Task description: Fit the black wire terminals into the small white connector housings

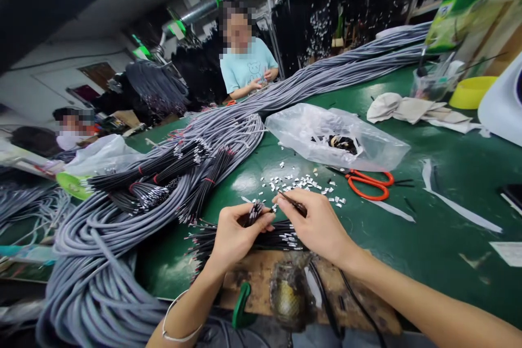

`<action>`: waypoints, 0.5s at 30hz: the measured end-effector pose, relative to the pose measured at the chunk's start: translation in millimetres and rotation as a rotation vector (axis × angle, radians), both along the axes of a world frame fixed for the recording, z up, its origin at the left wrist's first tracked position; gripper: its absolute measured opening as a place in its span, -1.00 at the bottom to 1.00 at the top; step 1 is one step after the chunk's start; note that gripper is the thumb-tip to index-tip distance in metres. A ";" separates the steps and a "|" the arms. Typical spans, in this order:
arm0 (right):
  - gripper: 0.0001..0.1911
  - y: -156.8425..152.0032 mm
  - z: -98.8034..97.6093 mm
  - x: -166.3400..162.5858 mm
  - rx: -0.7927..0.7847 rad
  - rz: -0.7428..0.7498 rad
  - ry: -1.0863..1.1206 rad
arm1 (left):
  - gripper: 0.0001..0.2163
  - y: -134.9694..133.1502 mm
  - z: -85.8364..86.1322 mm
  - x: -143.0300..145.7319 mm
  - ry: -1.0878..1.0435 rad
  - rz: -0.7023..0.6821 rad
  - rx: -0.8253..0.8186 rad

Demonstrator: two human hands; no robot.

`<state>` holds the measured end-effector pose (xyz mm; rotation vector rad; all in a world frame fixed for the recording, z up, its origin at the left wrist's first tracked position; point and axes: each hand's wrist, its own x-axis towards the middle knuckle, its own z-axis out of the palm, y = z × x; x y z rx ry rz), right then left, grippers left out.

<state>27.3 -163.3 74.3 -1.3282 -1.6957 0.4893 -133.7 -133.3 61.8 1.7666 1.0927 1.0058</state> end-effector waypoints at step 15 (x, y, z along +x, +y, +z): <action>-0.74 -8.4 -1.4 -1.5 0.089 -0.055 -0.145 | -0.78 -1.8 -3.5 1.9 -0.185 0.176 0.004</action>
